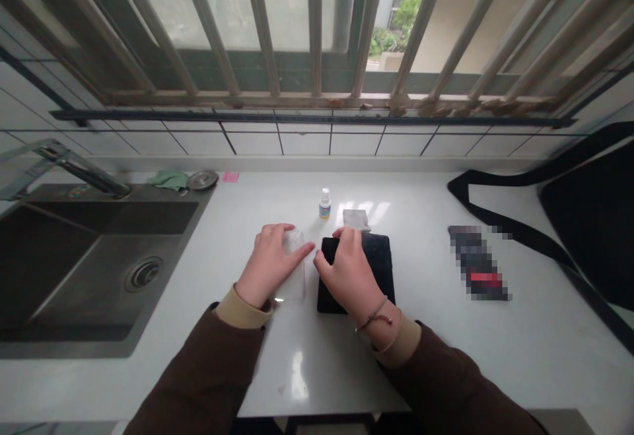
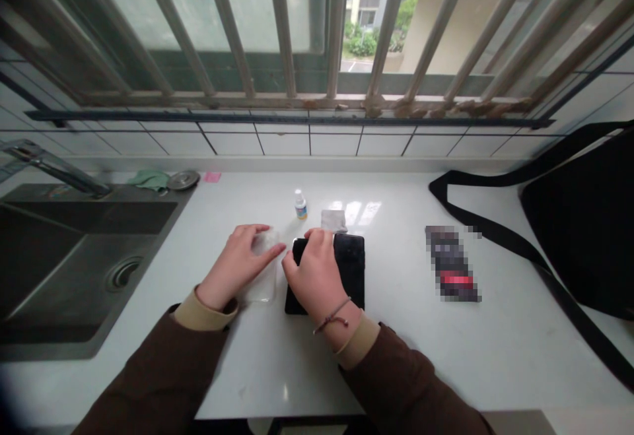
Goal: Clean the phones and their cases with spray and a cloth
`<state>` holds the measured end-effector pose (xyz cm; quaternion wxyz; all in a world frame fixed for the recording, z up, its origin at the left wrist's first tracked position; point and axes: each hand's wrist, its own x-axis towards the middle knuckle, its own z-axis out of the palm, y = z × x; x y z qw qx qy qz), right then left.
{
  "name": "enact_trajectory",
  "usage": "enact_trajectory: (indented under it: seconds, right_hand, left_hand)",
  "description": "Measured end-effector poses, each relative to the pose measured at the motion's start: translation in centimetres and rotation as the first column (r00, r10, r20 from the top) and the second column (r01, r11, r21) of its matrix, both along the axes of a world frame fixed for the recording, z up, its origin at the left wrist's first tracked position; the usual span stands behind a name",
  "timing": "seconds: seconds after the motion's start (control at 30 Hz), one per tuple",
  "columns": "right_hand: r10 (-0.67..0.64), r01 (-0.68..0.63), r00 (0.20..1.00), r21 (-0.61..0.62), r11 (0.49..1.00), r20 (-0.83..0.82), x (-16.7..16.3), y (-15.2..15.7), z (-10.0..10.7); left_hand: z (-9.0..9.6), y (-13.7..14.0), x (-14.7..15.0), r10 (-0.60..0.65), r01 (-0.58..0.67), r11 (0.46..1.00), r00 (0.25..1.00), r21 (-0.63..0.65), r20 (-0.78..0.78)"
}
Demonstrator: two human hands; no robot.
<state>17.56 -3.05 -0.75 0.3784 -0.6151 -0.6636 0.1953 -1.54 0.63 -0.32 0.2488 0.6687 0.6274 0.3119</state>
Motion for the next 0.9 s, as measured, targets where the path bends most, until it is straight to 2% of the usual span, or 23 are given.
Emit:
enact_trajectory:
  seconds: [0.1, 0.2, 0.47, 0.9]
  right_hand:
    - [-0.035, 0.041, 0.991, -0.04, 0.998, 0.131, -0.9, 0.4, 0.0]
    - [-0.055, 0.078, 0.977, -0.105, 0.991, 0.208, -1.6, 0.8, 0.2]
    - [-0.029, 0.102, 0.927, -0.178, 0.979, 0.373, -2.4, 1.5, 0.4]
    - [-0.057, 0.125, 0.882, -0.115, 0.985, 0.468, -3.8, 1.2, -0.8]
  left_hand:
    - [-0.1, -0.9, 1.2, -0.074, 0.09, 0.995, 0.965, 0.05, -0.253]
    - [-0.4, -1.2, 1.6, -0.08, 0.097, 0.995, 0.937, 0.033, -0.34]
    - [-0.2, -0.8, 0.4, -0.102, 0.121, 0.992, 0.944, 0.04, -0.314]
    - [-0.2, -0.8, 0.0, -0.041, 0.052, 0.999, 0.921, 0.017, -0.388]
